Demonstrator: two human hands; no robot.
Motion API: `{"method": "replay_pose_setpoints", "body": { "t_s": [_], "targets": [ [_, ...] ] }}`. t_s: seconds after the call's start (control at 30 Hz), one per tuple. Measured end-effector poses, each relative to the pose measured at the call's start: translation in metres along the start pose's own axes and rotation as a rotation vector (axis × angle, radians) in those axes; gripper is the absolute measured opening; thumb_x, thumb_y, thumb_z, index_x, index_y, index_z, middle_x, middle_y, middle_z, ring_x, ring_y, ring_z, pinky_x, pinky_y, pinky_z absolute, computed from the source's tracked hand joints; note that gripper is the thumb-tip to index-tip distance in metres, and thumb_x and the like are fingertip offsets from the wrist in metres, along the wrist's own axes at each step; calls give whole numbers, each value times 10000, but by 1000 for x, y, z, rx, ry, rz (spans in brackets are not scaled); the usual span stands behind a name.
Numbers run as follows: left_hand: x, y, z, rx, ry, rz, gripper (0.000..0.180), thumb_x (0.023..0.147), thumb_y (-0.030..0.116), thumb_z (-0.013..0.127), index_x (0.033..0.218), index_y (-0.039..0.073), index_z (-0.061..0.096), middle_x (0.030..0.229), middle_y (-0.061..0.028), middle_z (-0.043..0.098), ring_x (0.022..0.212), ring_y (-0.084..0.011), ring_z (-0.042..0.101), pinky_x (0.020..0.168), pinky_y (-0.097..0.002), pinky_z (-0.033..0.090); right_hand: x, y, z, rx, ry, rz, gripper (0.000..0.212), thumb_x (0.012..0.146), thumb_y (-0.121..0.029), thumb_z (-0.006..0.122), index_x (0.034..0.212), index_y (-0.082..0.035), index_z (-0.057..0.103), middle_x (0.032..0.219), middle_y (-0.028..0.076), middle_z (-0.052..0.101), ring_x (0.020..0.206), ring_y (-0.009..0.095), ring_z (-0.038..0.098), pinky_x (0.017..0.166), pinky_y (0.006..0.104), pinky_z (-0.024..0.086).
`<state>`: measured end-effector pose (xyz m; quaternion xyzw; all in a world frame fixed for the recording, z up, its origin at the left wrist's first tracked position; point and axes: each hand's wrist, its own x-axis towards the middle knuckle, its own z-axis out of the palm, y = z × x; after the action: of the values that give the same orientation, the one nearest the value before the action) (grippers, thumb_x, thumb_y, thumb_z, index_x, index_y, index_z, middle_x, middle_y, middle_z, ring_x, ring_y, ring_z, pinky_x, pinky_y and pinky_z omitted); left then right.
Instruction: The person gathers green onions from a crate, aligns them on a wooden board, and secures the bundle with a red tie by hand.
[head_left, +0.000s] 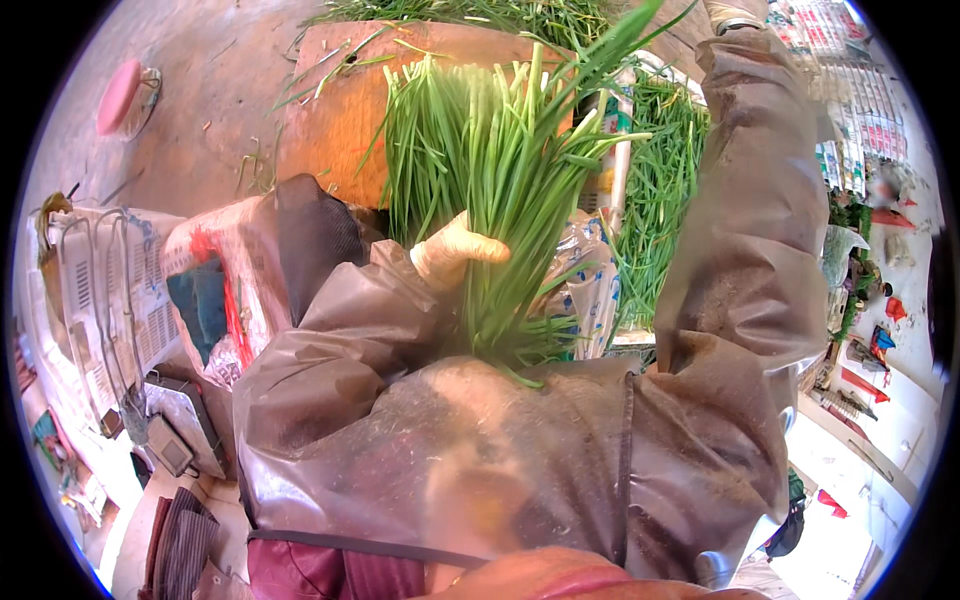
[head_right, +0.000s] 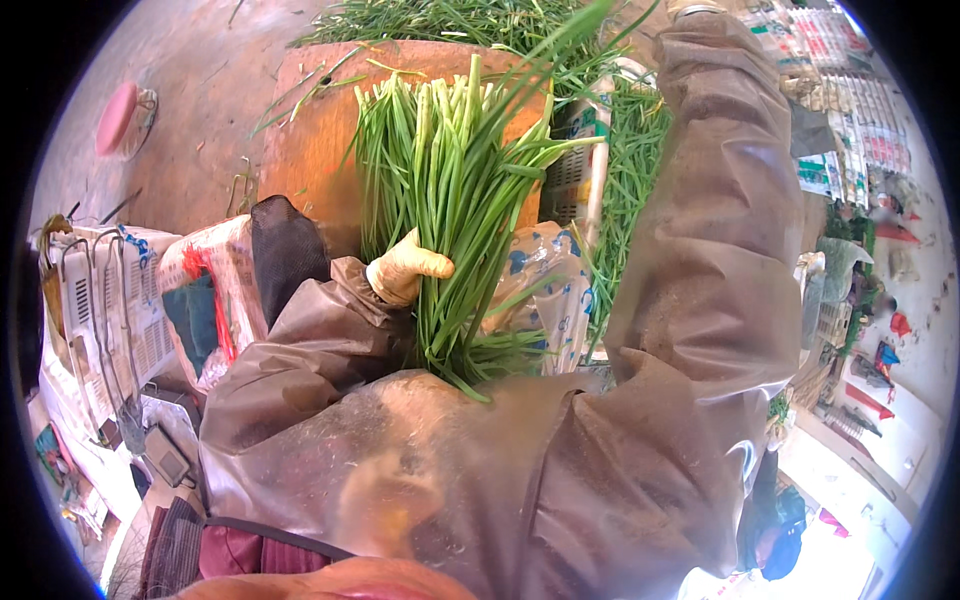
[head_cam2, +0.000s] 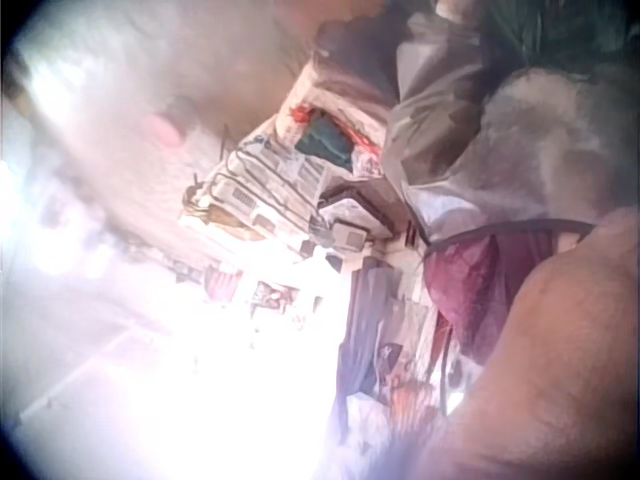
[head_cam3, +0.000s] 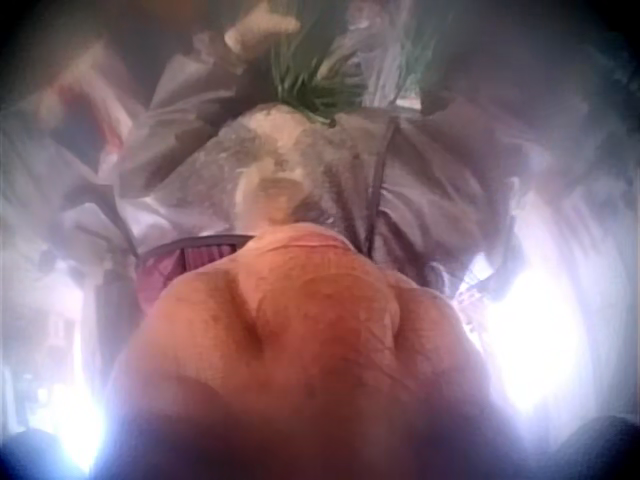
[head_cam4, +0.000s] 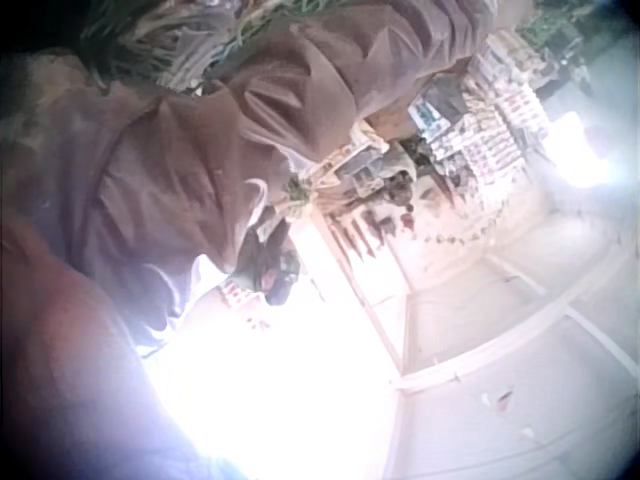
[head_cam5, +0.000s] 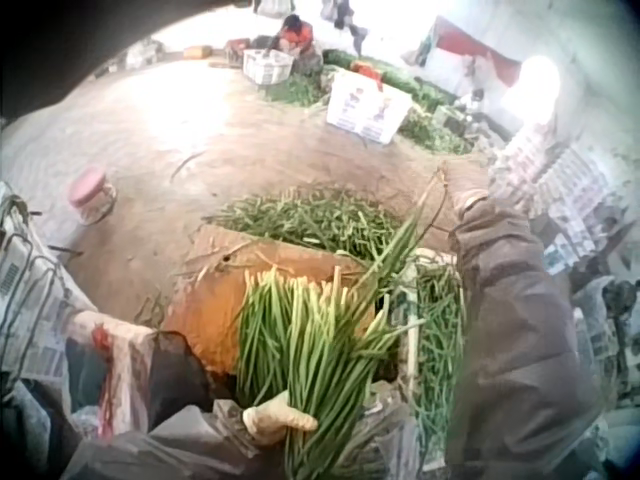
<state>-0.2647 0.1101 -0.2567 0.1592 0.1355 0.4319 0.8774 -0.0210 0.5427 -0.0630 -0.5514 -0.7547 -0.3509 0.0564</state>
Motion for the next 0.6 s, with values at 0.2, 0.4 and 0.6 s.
{"method": "replay_pose_setpoints", "body": {
  "t_s": [0.2, 0.4, 0.6],
  "targets": [
    [-5, 0, 10, 24, 65, 48, 711, 630, 142, 825, 1262, -10, 538, 1129, -116, 646, 986, -234, 630, 863, -368, 504, -15, 36, -11, 537, 40, 194, 171, 844, -204, 590, 894, -70, 684, 737, 104, 629, 715, 283, 620, 633, 386, 493],
    [-18, 13, 29, -16, 45, 103, 646, 647, 144, 811, 1222, -9, 558, 1099, -116, 650, 941, -238, 641, 833, -371, 517, -70, 99, -86, 796, 74, 319, 246, 894, -265, 554, 1003, -69, 655, 716, 29, 561, 654, 185, 538, 573, 310, 436],
    [-24, 9, 5, 15, -37, 211, 626, 657, 158, 808, 1207, 1, 554, 998, -95, 651, 864, -224, 642, 765, -345, 534, -163, 110, -212, 1196, 55, 535, 327, 944, -326, 519, 1112, -67, 625, 695, -46, 493, 594, 87, 456, 512, 234, 378]
  ]
}}
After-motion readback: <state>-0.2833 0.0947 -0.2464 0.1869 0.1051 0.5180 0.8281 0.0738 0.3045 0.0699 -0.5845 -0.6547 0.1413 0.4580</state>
